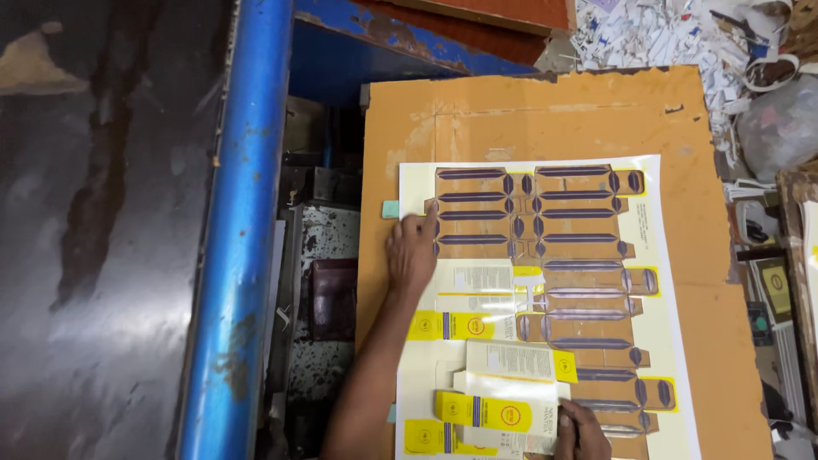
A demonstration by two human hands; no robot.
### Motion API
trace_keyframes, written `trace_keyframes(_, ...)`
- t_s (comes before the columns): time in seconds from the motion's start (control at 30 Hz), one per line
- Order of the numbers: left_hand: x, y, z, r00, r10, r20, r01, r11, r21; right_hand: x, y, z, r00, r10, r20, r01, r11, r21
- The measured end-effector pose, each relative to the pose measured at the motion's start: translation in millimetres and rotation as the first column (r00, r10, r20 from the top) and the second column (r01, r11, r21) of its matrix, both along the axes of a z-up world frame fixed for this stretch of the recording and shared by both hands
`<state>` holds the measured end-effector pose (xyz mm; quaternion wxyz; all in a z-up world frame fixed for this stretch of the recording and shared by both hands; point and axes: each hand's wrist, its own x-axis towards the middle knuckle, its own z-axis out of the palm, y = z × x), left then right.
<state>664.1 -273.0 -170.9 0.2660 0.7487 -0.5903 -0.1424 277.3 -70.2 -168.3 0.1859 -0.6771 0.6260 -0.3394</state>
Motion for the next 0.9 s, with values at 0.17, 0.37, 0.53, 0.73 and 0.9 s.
trace_keyframes(0.17, 5, -13, -12, 0.996, -0.035, 0.077, 0.043, 0.993, -0.108, -13, -1, -15, 0.999, 0.025, -0.027, -0.026, 0.999, -0.020)
trace_keyframes(0.37, 1, 13, -29, 0.998, -0.006, 0.067, 0.028, 0.947, -0.321, -18, 5, -23, 1.000, -0.013, -0.007, 0.013, 0.999, 0.041)
trace_keyframes(0.53, -1, 20, -41, 0.999, 0.043, -0.021, -0.048, 0.915, -0.401, -6, 4, -5, 1.000, 0.016, -0.026, -0.015, 0.999, 0.046)
trace_keyframes(0.73, -47, 144, -3, 0.960, 0.125, -0.250, -0.197, 0.937, -0.288, -10, -6, 14, 0.978, 0.201, -0.045, -0.202, 0.979, -0.014)
trace_keyframes(0.9, -150, 286, 49, 0.889, 0.101, -0.447, -0.225, 0.946, -0.234, -20, -1, 34, 0.957, 0.287, -0.033, -0.288, 0.956, -0.057)
